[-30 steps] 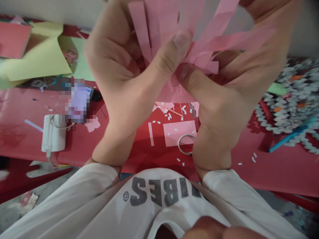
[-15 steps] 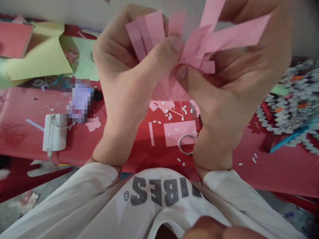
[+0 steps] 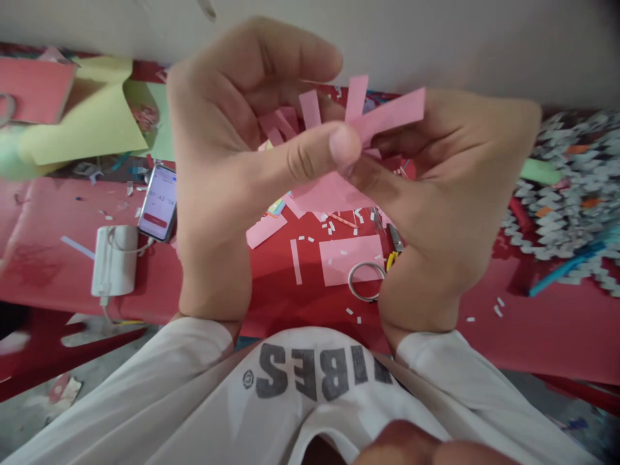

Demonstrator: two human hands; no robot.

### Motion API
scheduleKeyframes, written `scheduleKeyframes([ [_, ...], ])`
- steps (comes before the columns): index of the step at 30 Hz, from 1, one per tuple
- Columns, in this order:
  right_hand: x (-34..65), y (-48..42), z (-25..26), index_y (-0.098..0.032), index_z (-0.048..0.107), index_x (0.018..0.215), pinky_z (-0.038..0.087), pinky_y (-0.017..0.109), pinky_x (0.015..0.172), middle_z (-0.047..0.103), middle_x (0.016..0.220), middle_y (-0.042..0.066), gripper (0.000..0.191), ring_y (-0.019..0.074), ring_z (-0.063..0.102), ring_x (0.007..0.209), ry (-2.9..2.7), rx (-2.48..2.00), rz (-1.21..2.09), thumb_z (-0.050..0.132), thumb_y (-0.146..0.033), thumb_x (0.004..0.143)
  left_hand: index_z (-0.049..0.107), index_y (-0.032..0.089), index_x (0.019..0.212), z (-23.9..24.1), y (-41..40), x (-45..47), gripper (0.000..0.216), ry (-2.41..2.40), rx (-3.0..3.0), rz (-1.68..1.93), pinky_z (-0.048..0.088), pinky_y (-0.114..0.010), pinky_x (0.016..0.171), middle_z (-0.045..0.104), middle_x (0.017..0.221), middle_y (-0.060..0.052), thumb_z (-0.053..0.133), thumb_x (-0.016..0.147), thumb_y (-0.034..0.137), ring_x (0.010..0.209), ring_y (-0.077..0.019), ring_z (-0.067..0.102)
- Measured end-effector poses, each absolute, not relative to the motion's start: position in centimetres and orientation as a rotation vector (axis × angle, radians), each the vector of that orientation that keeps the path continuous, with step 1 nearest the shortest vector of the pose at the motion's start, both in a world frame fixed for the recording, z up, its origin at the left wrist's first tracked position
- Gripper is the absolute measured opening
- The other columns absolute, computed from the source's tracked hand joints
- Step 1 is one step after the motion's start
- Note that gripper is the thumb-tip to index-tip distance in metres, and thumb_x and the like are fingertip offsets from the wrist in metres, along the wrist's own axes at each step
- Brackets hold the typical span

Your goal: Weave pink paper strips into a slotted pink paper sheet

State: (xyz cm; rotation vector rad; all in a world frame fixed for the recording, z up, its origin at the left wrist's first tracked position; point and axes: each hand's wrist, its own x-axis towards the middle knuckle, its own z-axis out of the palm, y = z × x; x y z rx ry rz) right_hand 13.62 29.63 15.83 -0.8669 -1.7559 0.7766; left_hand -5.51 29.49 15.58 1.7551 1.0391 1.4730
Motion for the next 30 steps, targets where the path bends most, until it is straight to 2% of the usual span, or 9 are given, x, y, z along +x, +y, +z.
scheduleKeyframes([
  [4, 14.2, 29.5, 15.8, -0.016, 0.076, 0.097, 0.058, 0.029, 0.067, 0.074, 0.087, -0.001, 0.022, 0.0174, 0.071, 0.082, -1.863, -0.878, 0.765, 0.068, -0.002, 0.081, 0.065, 0.017, 0.126, 16.3, 28.8, -5.5, 0.081, 1.046, 1.853, 1.305, 0.06, -0.035, 0.088, 0.062, 0.12, -0.004, 0.081, 0.06, 0.061, 0.113, -0.0267, 0.069],
  [7, 14.5, 29.5, 15.6, -0.021, 0.076, 0.094, 0.058, 0.03, 0.067, 0.074, 0.085, -0.002, 0.023, 0.0171, 0.07, 0.078, -1.916, -0.905, 0.668, 0.072, -0.005, 0.078, 0.068, 0.018, 0.11, 14.8, 30.5, -5.8, 0.061, 0.755, 2.127, 1.515, 0.054, -0.028, 0.063, 0.067, 0.099, -0.002, 0.087, 0.065, 0.055, 0.088, -0.0183, 0.07],
  [11, 14.4, 29.6, 15.1, -0.027, 0.072, 0.083, 0.054, 0.029, 0.058, 0.072, 0.077, -0.005, 0.021, 0.0159, 0.067, 0.069, -1.887, -0.952, 0.519, 0.081, -0.012, 0.074, 0.072, 0.017, 0.083, 13.0, 31.7, -4.9, 0.025, 0.813, 2.074, 1.797, 0.041, -0.023, 0.053, 0.068, 0.078, 0.003, 0.092, 0.067, 0.017, 0.073, -0.0117, 0.064],
  [15, 14.2, 29.7, 15.0, -0.027, 0.071, 0.081, 0.052, 0.032, 0.058, 0.069, 0.075, -0.003, 0.016, 0.0173, 0.065, 0.068, -1.853, -0.954, 0.575, 0.078, -0.013, 0.079, 0.075, 0.015, 0.079, 12.9, 31.1, -3.7, 0.015, 0.861, 1.965, 1.914, 0.039, -0.022, 0.053, 0.068, 0.074, 0.004, 0.085, 0.073, 0.007, 0.067, -0.0078, 0.06],
  [17, 14.2, 29.8, 15.1, -0.027, 0.069, 0.079, 0.051, 0.032, 0.058, 0.066, 0.071, -0.003, 0.018, 0.0166, 0.061, 0.064, -1.854, -0.927, 0.598, 0.075, -0.01, 0.08, 0.075, 0.014, 0.079, 13.2, 30.8, -3.7, 0.013, 0.856, 1.935, 1.912, 0.038, -0.023, 0.053, 0.067, 0.072, 0.003, 0.085, 0.074, 0.008, 0.067, -0.0083, 0.06],
  [21, 14.4, 29.9, 15.2, -0.023, 0.066, 0.078, 0.049, 0.028, 0.058, 0.062, 0.07, -0.004, 0.016, 0.0134, 0.057, 0.064, -1.939, -0.925, 0.581, 0.07, -0.008, 0.082, 0.075, 0.017, 0.079, 14.2, 30.0, -4.3, 0.021, 0.842, 2.006, 1.722, 0.045, -0.03, 0.065, 0.072, 0.082, 0.002, 0.089, 0.073, 0.032, 0.081, -0.0162, 0.067],
  [23, 14.5, 29.9, 15.3, -0.023, 0.066, 0.079, 0.051, 0.027, 0.06, 0.061, 0.071, -0.005, 0.017, 0.0129, 0.059, 0.066, -1.954, -0.919, 0.566, 0.068, -0.007, 0.082, 0.077, 0.018, 0.087, 14.4, 29.8, -4.6, 0.008, 1.0, 1.993, 1.482, 0.049, -0.034, 0.076, 0.074, 0.095, 0.0, 0.078, 0.086, 0.026, 0.092, -0.0192, 0.068],
  [26, 14.4, 29.8, 15.4, -0.026, 0.066, 0.078, 0.052, 0.027, 0.061, 0.063, 0.072, -0.005, 0.024, 0.0133, 0.06, 0.066, -1.918, -0.885, 0.558, 0.071, -0.002, 0.078, 0.08, 0.017, 0.088, 13.8, 30.5, -5.0, 0.008, 0.788, 1.986, 1.657, 0.049, -0.031, 0.068, 0.074, 0.083, 0.0, 0.083, 0.08, 0.017, 0.081, -0.0177, 0.067],
  [30, 14.2, 29.6, 15.7, -0.029, 0.067, 0.081, 0.055, 0.029, 0.065, 0.066, 0.074, -0.004, 0.032, 0.0157, 0.064, 0.071, -1.859, -0.906, 0.58, 0.071, 0.002, 0.075, 0.08, 0.019, 0.093, 12.8, 32.2, -5.7, 0.017, 0.616, 2.094, 1.751, 0.045, -0.029, 0.053, 0.075, 0.079, -0.001, 0.086, 0.078, 0.022, 0.068, -0.0171, 0.067],
])
